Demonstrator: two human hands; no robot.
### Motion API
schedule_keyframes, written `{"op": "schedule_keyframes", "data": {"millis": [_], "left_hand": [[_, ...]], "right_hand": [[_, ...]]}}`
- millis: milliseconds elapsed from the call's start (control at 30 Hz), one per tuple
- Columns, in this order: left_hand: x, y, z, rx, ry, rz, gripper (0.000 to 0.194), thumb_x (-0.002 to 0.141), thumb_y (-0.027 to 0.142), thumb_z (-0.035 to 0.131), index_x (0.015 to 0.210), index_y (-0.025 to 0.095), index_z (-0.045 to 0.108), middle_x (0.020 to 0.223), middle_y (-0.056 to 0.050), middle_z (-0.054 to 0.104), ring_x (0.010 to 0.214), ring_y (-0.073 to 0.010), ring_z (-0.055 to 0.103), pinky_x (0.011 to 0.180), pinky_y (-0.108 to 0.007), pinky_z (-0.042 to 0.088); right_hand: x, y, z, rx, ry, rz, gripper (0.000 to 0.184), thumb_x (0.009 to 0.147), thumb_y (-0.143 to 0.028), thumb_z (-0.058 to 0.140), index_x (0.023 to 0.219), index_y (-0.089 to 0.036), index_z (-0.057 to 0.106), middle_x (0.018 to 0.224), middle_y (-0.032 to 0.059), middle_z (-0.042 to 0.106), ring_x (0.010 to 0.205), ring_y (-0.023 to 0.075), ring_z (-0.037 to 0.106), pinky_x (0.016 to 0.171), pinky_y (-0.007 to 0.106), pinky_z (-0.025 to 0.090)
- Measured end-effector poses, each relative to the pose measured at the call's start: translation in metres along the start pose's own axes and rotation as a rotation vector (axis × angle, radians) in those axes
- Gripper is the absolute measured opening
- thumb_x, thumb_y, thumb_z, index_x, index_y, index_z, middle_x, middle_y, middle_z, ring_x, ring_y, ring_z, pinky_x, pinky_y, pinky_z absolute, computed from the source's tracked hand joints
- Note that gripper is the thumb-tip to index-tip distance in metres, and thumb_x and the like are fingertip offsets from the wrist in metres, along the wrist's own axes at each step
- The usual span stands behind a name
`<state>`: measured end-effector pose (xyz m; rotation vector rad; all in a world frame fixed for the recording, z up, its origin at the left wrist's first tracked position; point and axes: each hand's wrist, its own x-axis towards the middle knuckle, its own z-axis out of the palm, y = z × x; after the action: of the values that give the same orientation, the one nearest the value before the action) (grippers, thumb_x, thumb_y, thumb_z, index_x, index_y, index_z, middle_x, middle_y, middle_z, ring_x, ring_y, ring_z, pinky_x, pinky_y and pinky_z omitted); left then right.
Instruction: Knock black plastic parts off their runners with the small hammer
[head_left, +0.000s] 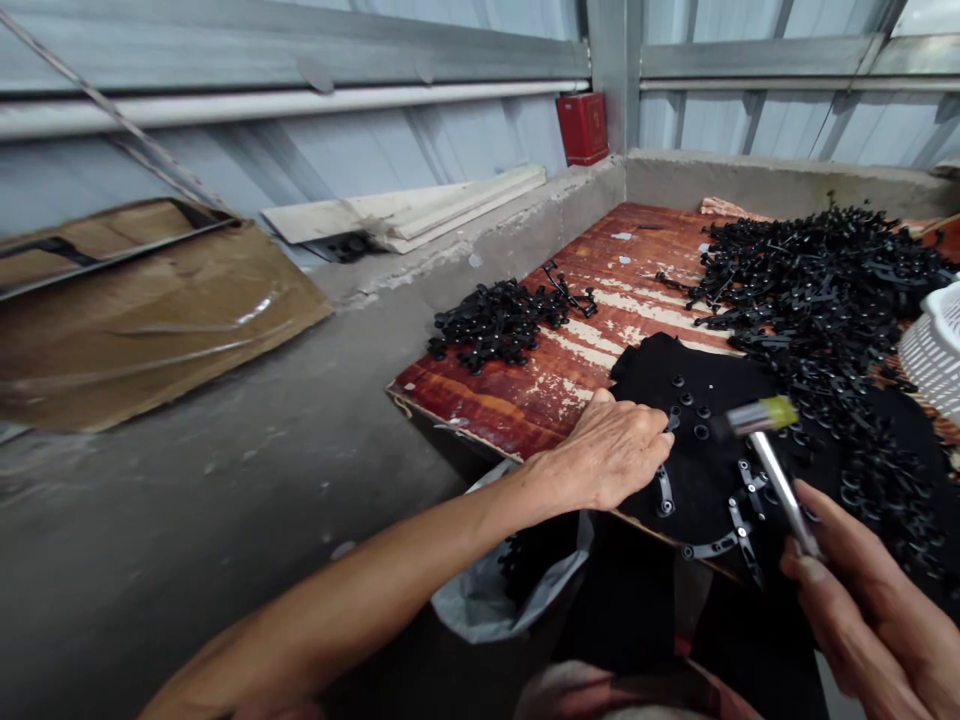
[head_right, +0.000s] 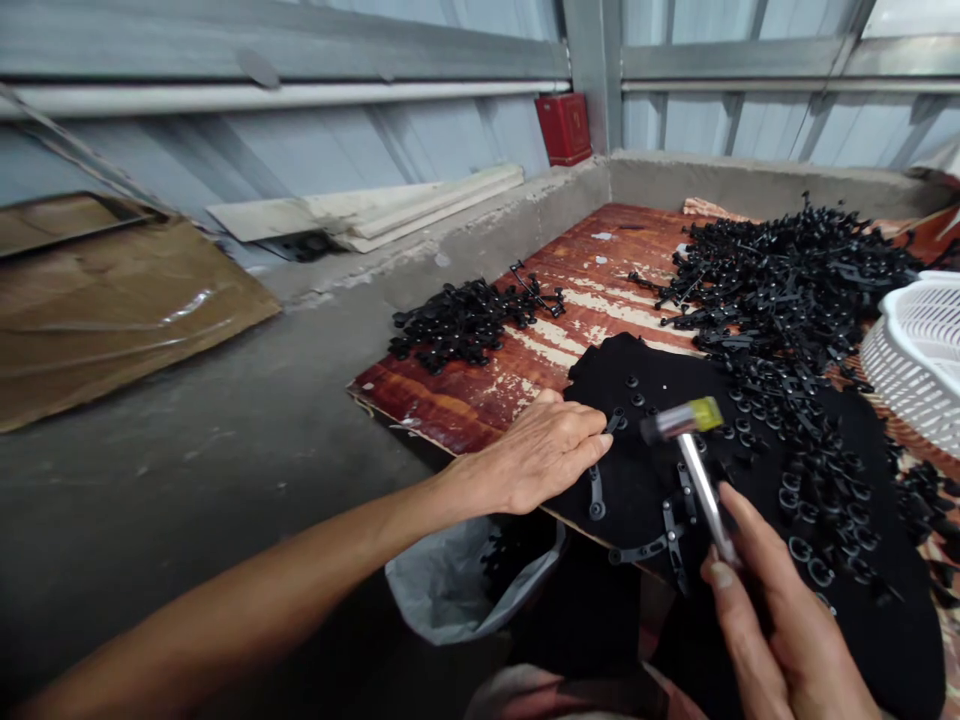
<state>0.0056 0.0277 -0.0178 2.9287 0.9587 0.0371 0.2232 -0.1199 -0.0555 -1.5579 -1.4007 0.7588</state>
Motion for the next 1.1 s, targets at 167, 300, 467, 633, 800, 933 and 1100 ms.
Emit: {"op": "schedule_keyframes", "data": {"millis": [167,300,467,633,800,933,1100], "left_hand": [[0.001,0.000,0.000,-0.011,0.015,-0.010,0.037,0.096,0.023,0.028,0.070,0.016,0.053,0.070,-0.004,0.060,0.065,-0.0171,0.055,0.061,-0.033,0.025],[0.001,0.000,0.006,-0.001,0.046,-0.001,0.036,0.096,0.024,0.030,0.071,0.016,0.054,0.071,-0.004,0.062,0.065,-0.0180,0.057,0.060,-0.033,0.023],[0.000,0.000,0.004,-0.004,0.063,0.007,0.035,0.096,0.024,0.031,0.070,0.016,0.053,0.071,-0.004,0.061,0.063,-0.0176,0.056,0.060,-0.033,0.022],[-0.001,-0.001,0.003,-0.017,0.058,0.011,0.035,0.096,0.023,0.031,0.069,0.016,0.053,0.069,-0.004,0.060,0.061,-0.0159,0.053,0.060,-0.034,0.021],[0.000,-0.001,0.006,0.013,0.075,0.024,0.034,0.095,0.023,0.030,0.070,0.016,0.052,0.067,-0.003,0.059,0.057,-0.0149,0.049,0.058,-0.035,0.018],[-0.001,-0.001,0.005,0.042,0.060,0.024,0.034,0.096,0.024,0.030,0.072,0.016,0.054,0.069,-0.004,0.059,0.059,-0.0151,0.049,0.058,-0.034,0.016],[-0.001,-0.003,0.008,0.029,0.094,0.055,0.035,0.096,0.023,0.030,0.069,0.016,0.053,0.068,-0.003,0.059,0.056,-0.0151,0.049,0.058,-0.034,0.017]], "right_hand": [[0.028,-0.021,0.000,-0.288,-0.092,-0.474,0.056,0.097,-0.015,0.044,0.148,-0.035,0.032,0.140,0.0055,0.048,0.118,0.0237,0.054,0.094,0.036,0.049],[0.043,-0.024,0.006,-0.472,-0.118,-0.530,0.056,0.096,-0.012,0.037,0.150,-0.026,0.029,0.113,0.0135,0.058,0.092,0.0240,0.065,0.071,0.033,0.057],[0.043,-0.023,0.005,-0.508,-0.177,-0.511,0.055,0.096,-0.013,0.035,0.150,-0.024,0.031,0.096,0.0101,0.057,0.069,0.0197,0.065,0.055,0.027,0.055],[0.039,-0.025,0.000,-0.525,-0.059,-0.565,0.063,0.094,-0.012,0.040,0.152,-0.031,0.023,0.109,0.0102,0.058,0.083,0.0226,0.066,0.054,0.025,0.053],[0.043,-0.019,0.002,-0.517,-0.128,-0.522,0.061,0.094,-0.012,0.036,0.152,-0.031,0.025,0.102,0.0090,0.059,0.070,0.0201,0.065,0.056,0.028,0.054],[0.042,-0.016,0.002,-0.557,-0.092,-0.521,0.062,0.094,-0.011,0.036,0.152,-0.030,0.025,0.105,0.0104,0.059,0.081,0.0234,0.067,0.057,0.028,0.054],[0.041,-0.015,0.001,-0.506,-0.094,-0.534,0.062,0.095,-0.011,0.037,0.152,-0.031,0.023,0.113,0.0110,0.056,0.086,0.0232,0.065,0.066,0.031,0.055]]}}
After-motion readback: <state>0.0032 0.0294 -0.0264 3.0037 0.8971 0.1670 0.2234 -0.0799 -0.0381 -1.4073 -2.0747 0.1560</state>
